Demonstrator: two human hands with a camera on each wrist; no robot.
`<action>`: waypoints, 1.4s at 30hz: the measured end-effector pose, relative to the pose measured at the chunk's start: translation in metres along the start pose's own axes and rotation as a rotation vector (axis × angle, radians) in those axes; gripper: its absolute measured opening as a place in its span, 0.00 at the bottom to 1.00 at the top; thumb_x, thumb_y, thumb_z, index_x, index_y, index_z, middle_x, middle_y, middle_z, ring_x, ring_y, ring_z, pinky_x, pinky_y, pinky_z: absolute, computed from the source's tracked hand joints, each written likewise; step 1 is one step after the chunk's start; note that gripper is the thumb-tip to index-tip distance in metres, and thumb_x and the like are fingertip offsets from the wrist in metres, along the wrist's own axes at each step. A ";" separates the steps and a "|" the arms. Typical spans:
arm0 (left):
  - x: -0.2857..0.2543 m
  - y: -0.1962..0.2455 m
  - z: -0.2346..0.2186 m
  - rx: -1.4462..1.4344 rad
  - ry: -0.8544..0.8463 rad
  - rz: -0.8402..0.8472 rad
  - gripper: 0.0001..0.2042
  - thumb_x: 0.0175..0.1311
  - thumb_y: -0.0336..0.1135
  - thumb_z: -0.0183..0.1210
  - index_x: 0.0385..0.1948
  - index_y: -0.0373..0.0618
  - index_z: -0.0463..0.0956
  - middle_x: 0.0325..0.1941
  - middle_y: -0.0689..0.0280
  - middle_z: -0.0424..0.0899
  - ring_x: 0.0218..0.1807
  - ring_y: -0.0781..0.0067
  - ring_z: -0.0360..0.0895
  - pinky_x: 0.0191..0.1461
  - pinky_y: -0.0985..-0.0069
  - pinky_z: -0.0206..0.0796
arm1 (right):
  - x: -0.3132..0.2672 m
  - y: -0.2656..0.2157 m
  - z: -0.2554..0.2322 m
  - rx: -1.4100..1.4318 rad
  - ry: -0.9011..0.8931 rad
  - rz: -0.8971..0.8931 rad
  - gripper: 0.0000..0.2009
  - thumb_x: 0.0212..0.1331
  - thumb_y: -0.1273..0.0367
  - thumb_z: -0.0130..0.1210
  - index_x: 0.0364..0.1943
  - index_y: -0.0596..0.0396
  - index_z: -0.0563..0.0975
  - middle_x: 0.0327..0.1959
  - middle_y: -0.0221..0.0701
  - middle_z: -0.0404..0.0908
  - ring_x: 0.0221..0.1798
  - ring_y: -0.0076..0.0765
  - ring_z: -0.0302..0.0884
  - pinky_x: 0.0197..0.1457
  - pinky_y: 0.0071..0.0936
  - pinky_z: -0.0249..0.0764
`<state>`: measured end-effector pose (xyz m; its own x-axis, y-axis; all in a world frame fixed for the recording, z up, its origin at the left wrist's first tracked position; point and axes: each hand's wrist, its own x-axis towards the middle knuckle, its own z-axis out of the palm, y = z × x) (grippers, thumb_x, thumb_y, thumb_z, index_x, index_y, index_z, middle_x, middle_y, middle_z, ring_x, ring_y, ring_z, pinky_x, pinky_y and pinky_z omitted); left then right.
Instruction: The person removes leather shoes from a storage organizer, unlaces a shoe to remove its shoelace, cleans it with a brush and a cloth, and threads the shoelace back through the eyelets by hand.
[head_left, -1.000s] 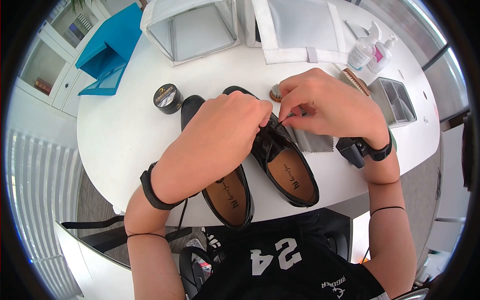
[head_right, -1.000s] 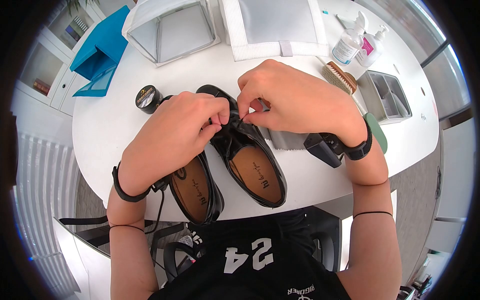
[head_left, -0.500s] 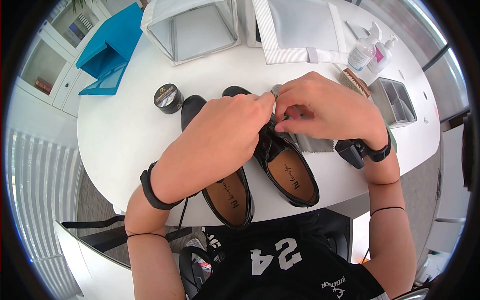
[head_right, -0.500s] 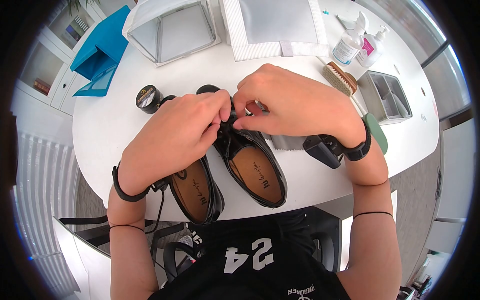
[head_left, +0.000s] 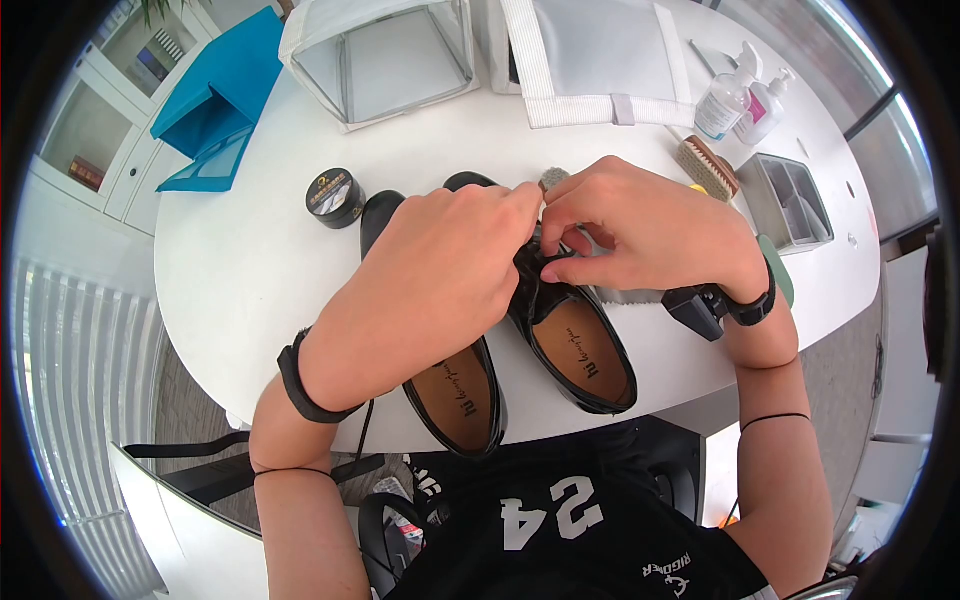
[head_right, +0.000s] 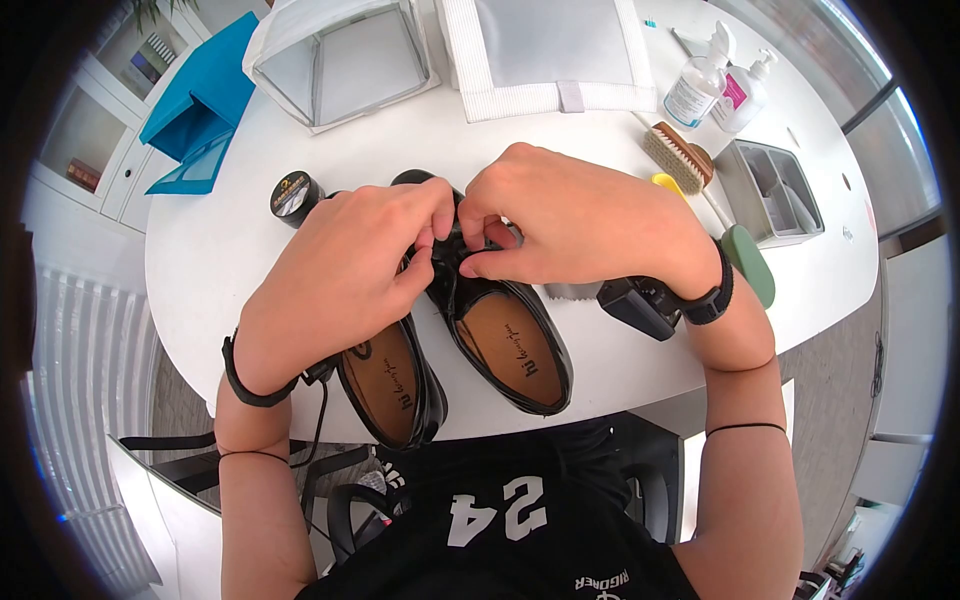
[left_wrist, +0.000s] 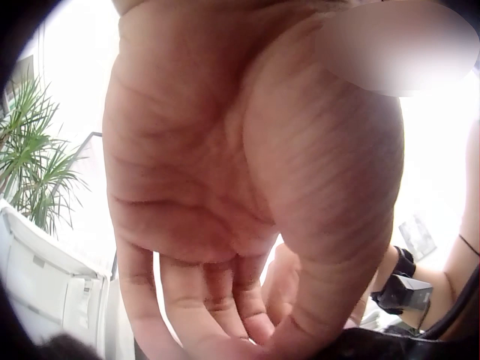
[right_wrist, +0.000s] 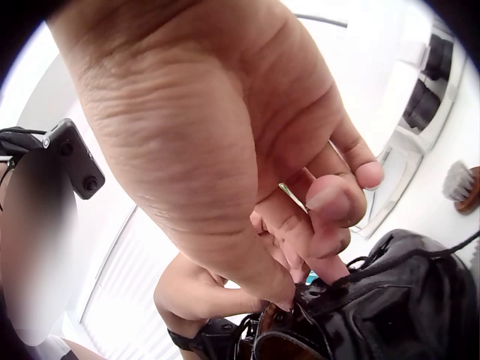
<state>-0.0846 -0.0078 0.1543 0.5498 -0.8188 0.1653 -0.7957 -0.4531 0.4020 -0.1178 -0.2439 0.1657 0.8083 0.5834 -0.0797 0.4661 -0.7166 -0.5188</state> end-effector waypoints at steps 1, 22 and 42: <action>0.000 0.000 0.000 0.004 -0.011 -0.016 0.07 0.60 0.24 0.60 0.40 0.38 0.76 0.32 0.56 0.83 0.37 0.46 0.83 0.42 0.54 0.73 | 0.000 -0.001 0.000 0.012 -0.010 0.018 0.13 0.65 0.61 0.73 0.32 0.56 0.86 0.25 0.30 0.80 0.29 0.37 0.78 0.42 0.36 0.75; -0.001 -0.003 0.005 -0.076 -0.035 -0.014 0.04 0.67 0.25 0.60 0.33 0.35 0.76 0.34 0.53 0.82 0.39 0.42 0.82 0.44 0.54 0.72 | 0.001 -0.002 0.001 0.028 -0.045 0.064 0.14 0.67 0.58 0.72 0.33 0.54 0.86 0.27 0.27 0.81 0.32 0.35 0.78 0.58 0.34 0.73; -0.004 -0.010 -0.004 -0.063 -0.069 0.032 0.02 0.68 0.26 0.63 0.37 0.38 0.80 0.38 0.57 0.84 0.42 0.47 0.82 0.53 0.59 0.73 | 0.001 0.002 0.004 0.026 0.031 -0.042 0.14 0.65 0.64 0.72 0.32 0.63 0.86 0.23 0.39 0.83 0.29 0.50 0.81 0.39 0.42 0.76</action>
<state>-0.0781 0.0013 0.1532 0.5035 -0.8560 0.1175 -0.7939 -0.4046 0.4539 -0.1171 -0.2432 0.1607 0.7989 0.6006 -0.0312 0.4909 -0.6812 -0.5432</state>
